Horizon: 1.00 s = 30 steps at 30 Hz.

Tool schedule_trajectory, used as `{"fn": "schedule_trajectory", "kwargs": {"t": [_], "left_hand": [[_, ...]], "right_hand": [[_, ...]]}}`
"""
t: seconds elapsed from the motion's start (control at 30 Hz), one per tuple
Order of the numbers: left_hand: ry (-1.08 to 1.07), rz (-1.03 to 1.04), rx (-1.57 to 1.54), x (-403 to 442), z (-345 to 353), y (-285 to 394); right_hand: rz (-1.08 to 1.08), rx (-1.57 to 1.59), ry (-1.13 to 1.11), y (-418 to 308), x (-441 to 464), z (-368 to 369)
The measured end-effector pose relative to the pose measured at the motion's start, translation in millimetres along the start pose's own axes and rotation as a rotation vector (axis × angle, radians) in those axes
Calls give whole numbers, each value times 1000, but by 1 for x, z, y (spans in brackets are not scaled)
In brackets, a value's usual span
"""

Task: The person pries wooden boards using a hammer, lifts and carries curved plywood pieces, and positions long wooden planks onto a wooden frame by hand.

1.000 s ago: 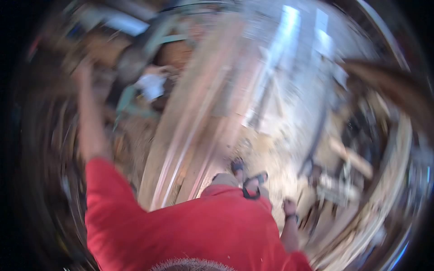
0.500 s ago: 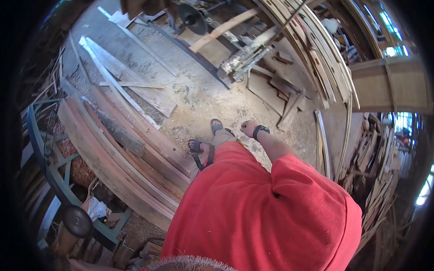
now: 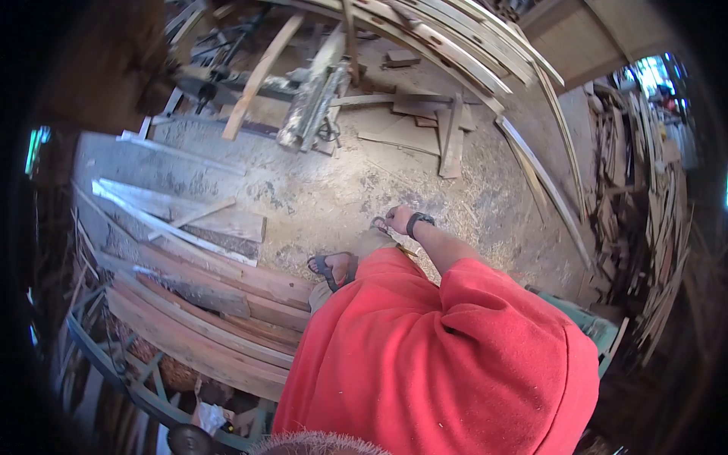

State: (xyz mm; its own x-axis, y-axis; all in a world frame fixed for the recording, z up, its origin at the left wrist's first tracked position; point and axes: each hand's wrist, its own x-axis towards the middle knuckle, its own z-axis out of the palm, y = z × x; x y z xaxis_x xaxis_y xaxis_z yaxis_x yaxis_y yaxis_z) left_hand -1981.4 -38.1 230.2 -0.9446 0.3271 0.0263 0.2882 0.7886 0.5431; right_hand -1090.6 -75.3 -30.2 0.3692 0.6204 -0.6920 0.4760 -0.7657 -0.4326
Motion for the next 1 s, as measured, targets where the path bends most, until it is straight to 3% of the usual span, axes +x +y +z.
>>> {"fn": "schedule_trajectory", "kwargs": {"t": [0.13, 0.23, 0.27, 0.3, 0.37, 0.4, 0.43, 0.47, 0.53, 0.7, 0.83, 0.9, 1.0], "left_hand": [[-287, -192, 78, -63, 45, 14], [-701, -233, 190, -131, 117, 23], [-878, -175, 228, -168, 154, 29], [-1013, 39, 435, -222, 197, 40], [-1340, 420, 418, -321, 289, 56], [-1426, 367, 351, -403, 294, 93], [-1519, 454, 308, -462, 313, 111], [-1577, 672, 349, -515, 325, 133], [-1705, 824, 309, -611, 338, 175], [-1842, 1023, 330, -747, 385, 230], [-1789, 1256, 486, -833, 437, 246], [-1884, 1383, 552, -889, 444, 255], [-2045, 1436, 739, -974, 453, 265]], "right_hand": [[7, 96, 67, 54, -14, -22], [76, 191, 97, 97, -30, -50], [132, 231, 88, 111, -36, -59], [137, 249, 106, 130, -39, -69], [198, 353, 223, 170, -47, -79], [183, 377, 251, 188, -53, -89], [187, 392, 262, 211, -56, -91], [257, 503, 320, 234, -58, -95], [372, 672, 412, 267, -69, -101], [578, 982, 561, 307, -108, -109], [608, 1022, 628, 349, -125, -87], [665, 1143, 669, 369, -133, -73], [871, 1164, 562, 368, -161, -84]]}}
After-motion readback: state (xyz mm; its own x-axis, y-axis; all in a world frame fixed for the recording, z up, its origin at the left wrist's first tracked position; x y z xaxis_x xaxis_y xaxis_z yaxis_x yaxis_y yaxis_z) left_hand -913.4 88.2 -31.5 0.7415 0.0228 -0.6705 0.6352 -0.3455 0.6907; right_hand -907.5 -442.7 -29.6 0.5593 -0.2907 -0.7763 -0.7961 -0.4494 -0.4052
